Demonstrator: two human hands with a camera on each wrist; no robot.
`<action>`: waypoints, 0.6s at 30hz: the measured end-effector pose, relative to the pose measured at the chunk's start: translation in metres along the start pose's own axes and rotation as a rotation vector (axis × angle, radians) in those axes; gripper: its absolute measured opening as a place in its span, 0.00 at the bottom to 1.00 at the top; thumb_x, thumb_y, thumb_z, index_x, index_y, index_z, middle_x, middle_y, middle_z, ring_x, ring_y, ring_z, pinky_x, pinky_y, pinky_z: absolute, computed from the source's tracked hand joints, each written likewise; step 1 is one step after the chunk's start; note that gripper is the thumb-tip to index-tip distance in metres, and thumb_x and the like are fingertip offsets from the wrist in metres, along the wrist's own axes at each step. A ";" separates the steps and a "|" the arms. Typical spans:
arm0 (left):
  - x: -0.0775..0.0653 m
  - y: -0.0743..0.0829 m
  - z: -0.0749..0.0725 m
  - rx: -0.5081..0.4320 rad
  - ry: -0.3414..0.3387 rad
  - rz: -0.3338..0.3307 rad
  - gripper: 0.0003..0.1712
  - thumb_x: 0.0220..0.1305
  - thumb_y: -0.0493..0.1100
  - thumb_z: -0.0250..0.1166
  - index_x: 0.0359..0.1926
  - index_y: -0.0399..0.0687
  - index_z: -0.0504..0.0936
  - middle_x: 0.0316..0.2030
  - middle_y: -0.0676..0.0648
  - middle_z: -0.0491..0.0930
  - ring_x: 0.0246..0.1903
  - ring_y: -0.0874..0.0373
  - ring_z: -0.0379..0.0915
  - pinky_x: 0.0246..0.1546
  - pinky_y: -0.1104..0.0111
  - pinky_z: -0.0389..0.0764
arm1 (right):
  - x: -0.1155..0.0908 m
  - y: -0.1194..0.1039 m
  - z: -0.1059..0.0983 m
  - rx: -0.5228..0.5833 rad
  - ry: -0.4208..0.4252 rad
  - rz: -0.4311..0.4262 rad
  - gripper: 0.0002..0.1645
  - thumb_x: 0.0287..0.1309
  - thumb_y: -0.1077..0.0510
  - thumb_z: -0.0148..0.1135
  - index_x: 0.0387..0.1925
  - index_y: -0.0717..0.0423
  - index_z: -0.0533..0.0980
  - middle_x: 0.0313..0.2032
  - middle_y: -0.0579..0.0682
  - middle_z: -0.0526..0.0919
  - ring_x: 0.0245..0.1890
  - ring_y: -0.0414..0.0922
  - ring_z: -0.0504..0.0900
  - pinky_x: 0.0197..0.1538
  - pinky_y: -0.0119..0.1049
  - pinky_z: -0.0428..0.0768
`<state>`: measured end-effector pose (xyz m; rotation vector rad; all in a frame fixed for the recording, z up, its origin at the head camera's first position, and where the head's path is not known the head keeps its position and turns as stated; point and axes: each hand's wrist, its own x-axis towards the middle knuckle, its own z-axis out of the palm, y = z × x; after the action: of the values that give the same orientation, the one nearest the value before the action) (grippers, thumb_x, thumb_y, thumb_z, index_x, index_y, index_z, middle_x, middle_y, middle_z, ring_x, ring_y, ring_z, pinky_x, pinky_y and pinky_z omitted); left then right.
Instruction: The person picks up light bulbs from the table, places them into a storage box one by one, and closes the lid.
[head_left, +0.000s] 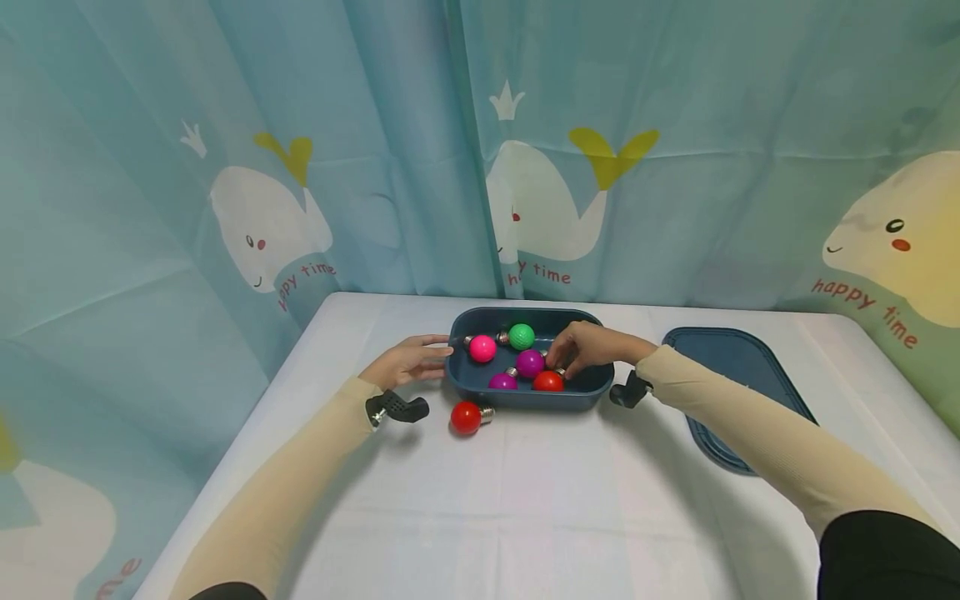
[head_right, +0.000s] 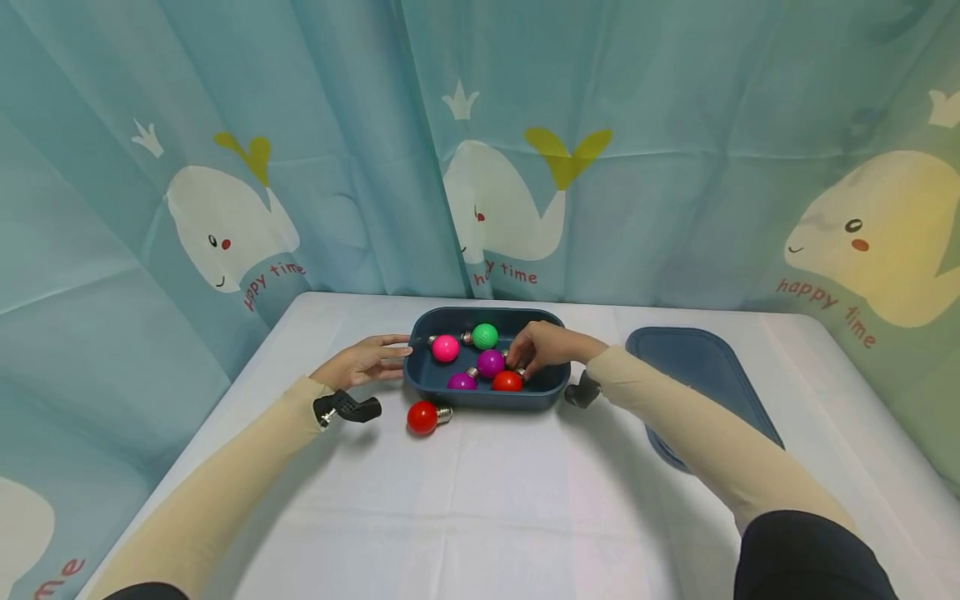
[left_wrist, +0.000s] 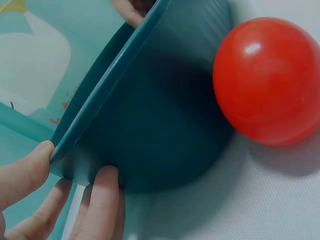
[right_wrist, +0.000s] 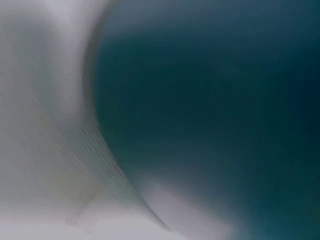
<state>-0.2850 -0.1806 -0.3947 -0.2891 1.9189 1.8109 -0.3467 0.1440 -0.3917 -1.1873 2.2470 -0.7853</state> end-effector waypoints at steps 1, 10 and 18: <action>0.000 0.000 0.000 -0.001 0.001 0.000 0.31 0.67 0.38 0.56 0.69 0.40 0.58 0.64 0.37 0.66 0.39 0.60 0.75 0.64 0.58 0.69 | -0.001 0.000 -0.001 0.007 0.001 0.005 0.19 0.42 0.71 0.71 0.41 0.66 0.80 0.40 0.61 0.85 0.40 0.50 0.85 0.46 0.38 0.84; -0.001 -0.001 0.002 0.003 -0.010 0.004 0.32 0.67 0.38 0.56 0.70 0.40 0.58 0.65 0.37 0.65 0.40 0.60 0.75 0.64 0.58 0.69 | -0.016 -0.004 -0.015 0.027 0.047 0.025 0.23 0.45 0.69 0.70 0.47 0.66 0.78 0.45 0.61 0.83 0.47 0.54 0.82 0.49 0.42 0.83; 0.001 -0.001 -0.001 0.007 -0.031 0.018 0.32 0.68 0.38 0.55 0.70 0.40 0.57 0.66 0.36 0.64 0.43 0.57 0.75 0.63 0.58 0.69 | -0.035 -0.010 -0.018 0.037 0.221 0.051 0.26 0.48 0.66 0.69 0.52 0.67 0.75 0.49 0.64 0.81 0.49 0.58 0.80 0.53 0.47 0.81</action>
<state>-0.2852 -0.1816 -0.3958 -0.2406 1.9120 1.8088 -0.3346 0.1741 -0.3666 -1.0662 2.4180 -0.9750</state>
